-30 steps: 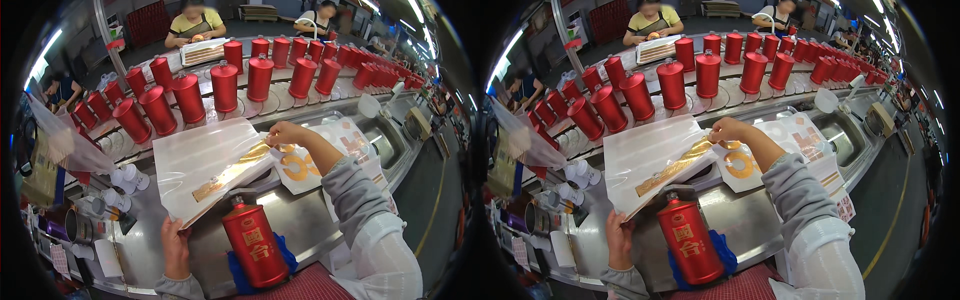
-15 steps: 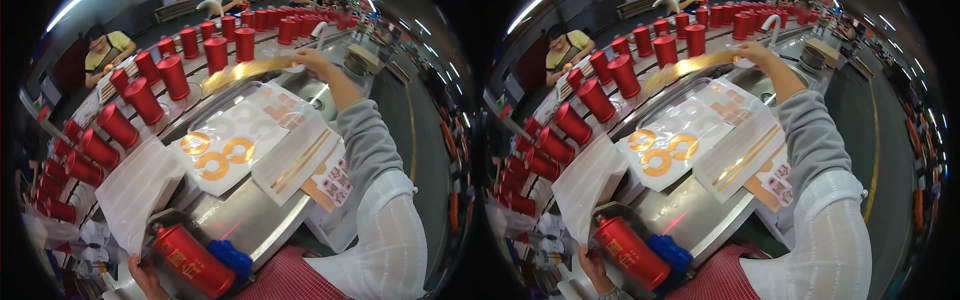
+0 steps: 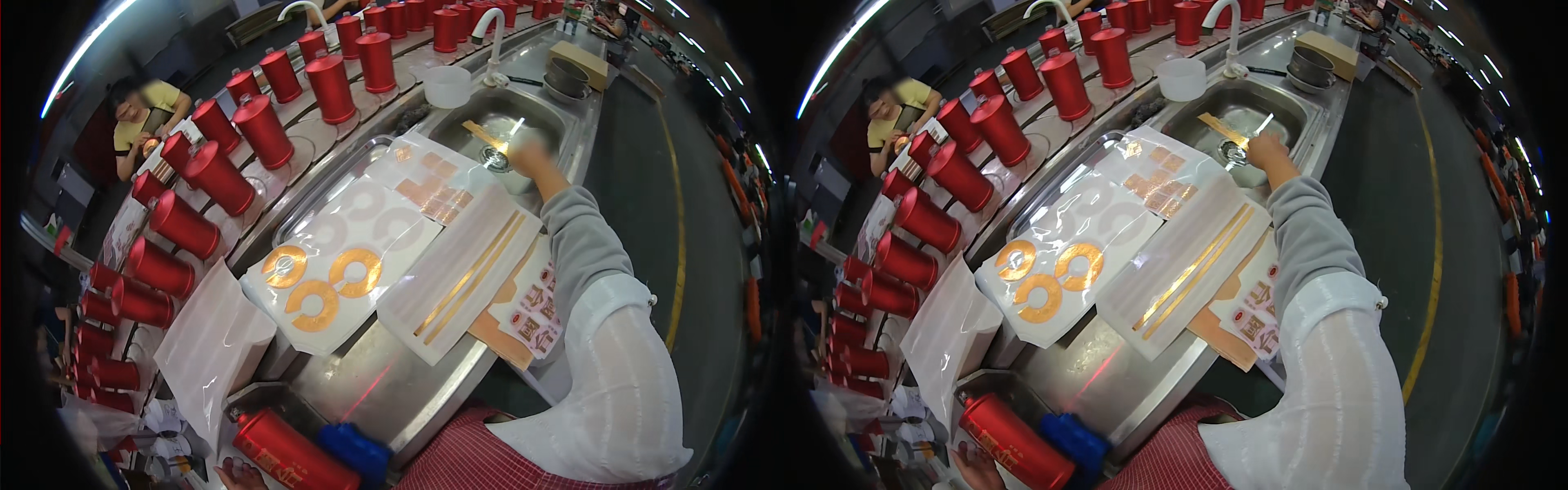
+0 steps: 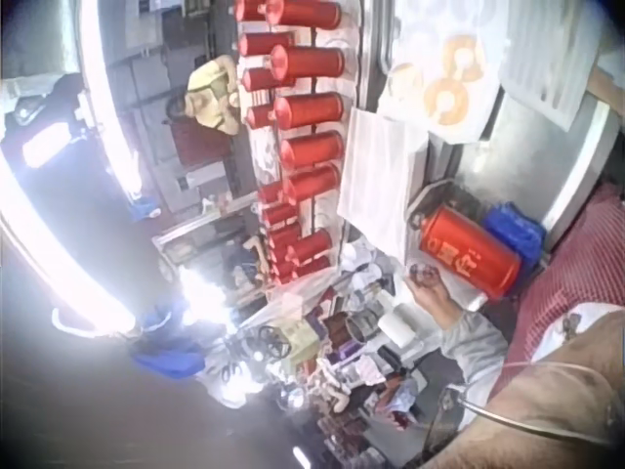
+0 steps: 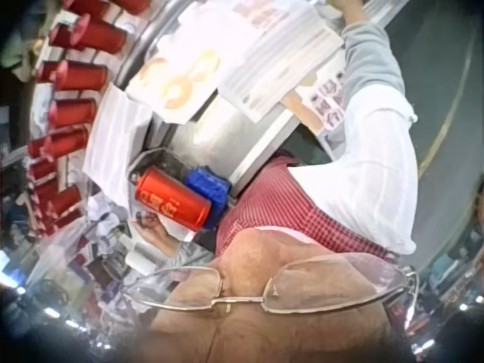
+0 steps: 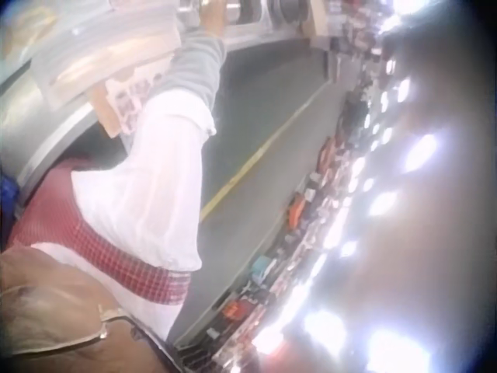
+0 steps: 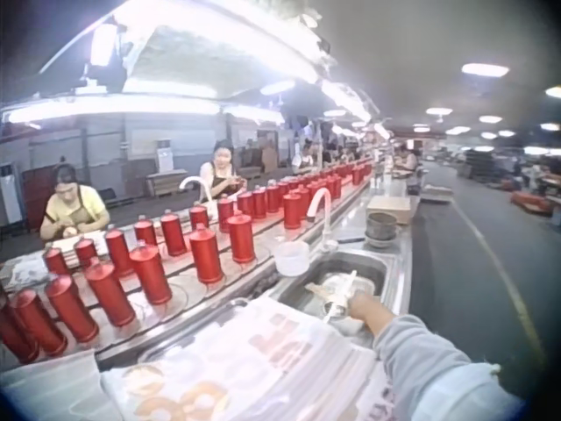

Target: The person cleans the top of a red cylindrical tin with a green sponge, then applies a gold circular sticker to the top. They proceed to apply a rectangular gold label to the side of the tin, smoothing it with a small wooden stick. Finally, they apply a second rectangular label to the bottom of the tin and place the finished product on a conveyor belt.

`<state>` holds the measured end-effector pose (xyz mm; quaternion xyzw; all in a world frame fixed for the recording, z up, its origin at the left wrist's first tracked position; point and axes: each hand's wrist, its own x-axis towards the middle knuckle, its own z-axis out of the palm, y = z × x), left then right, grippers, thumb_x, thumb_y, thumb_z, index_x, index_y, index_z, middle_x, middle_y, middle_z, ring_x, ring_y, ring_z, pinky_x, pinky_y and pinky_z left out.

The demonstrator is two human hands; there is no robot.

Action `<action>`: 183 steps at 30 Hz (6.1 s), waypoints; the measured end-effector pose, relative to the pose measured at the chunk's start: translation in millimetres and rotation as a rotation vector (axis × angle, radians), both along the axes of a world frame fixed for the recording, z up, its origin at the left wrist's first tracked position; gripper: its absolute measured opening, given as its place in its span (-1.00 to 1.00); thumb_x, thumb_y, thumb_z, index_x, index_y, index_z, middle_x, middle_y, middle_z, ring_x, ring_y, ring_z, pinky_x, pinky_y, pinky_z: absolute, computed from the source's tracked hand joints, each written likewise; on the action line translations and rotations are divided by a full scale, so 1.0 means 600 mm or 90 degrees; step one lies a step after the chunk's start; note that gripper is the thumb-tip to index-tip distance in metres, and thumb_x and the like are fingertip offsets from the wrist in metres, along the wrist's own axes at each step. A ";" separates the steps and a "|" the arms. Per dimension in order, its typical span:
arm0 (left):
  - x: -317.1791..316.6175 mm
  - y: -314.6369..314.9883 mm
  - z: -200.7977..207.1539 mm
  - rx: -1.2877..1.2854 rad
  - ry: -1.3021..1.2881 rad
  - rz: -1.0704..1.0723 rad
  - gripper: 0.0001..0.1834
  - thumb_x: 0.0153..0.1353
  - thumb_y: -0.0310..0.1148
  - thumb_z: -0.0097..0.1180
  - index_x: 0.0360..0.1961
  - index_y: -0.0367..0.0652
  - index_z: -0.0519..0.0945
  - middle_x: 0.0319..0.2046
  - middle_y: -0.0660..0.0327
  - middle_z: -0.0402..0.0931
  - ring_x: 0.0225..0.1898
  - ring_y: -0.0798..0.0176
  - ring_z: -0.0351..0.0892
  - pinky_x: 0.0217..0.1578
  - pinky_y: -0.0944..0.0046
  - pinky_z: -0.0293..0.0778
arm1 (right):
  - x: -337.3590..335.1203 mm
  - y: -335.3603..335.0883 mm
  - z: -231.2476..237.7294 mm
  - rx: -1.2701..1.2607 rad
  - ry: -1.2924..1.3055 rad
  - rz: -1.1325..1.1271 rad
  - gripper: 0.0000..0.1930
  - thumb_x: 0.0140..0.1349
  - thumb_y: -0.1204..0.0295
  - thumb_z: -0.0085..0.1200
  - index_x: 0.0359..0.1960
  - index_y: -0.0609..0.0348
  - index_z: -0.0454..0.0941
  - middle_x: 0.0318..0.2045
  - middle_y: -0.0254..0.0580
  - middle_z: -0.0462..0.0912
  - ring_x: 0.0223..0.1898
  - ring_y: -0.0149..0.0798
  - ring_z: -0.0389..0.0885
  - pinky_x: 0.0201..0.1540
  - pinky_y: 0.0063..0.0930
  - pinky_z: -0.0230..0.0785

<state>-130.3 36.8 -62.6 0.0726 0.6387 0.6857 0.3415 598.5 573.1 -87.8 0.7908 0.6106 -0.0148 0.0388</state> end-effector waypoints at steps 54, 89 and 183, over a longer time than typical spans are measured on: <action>0.223 0.013 0.136 0.016 0.039 -0.681 -0.79 0.31 -0.30 0.12 -0.19 -0.25 0.56 -0.39 0.39 0.48 -0.37 0.54 0.38 -0.35 0.48 0.31 | -0.431 -0.523 0.274 0.016 0.718 0.676 -0.83 0.17 0.49 0.15 -0.52 0.25 0.43 -0.07 -0.10 0.52 -0.17 -0.41 0.44 -0.17 -0.50 0.26; 0.248 0.011 0.118 0.004 0.175 -0.579 -0.73 0.29 -0.23 0.18 -0.43 -0.20 0.51 -0.51 0.42 0.42 -0.42 0.55 0.33 -0.41 0.45 0.30 | -0.476 -0.542 0.086 0.114 0.420 0.650 -0.85 0.05 0.47 0.24 -0.37 0.26 0.60 -0.10 0.02 0.50 0.03 0.09 0.41 0.10 -0.13 0.29; 0.387 0.013 0.111 -0.024 1.067 -0.299 -0.37 0.25 -0.27 0.18 0.26 -0.38 0.32 0.22 -0.20 0.34 0.25 -0.33 0.31 0.18 -0.01 0.35 | -0.580 -0.616 0.092 -0.161 0.788 0.742 -0.37 0.32 0.02 0.02 0.22 0.31 0.39 0.17 0.14 0.38 0.23 0.11 0.28 0.30 -0.15 0.12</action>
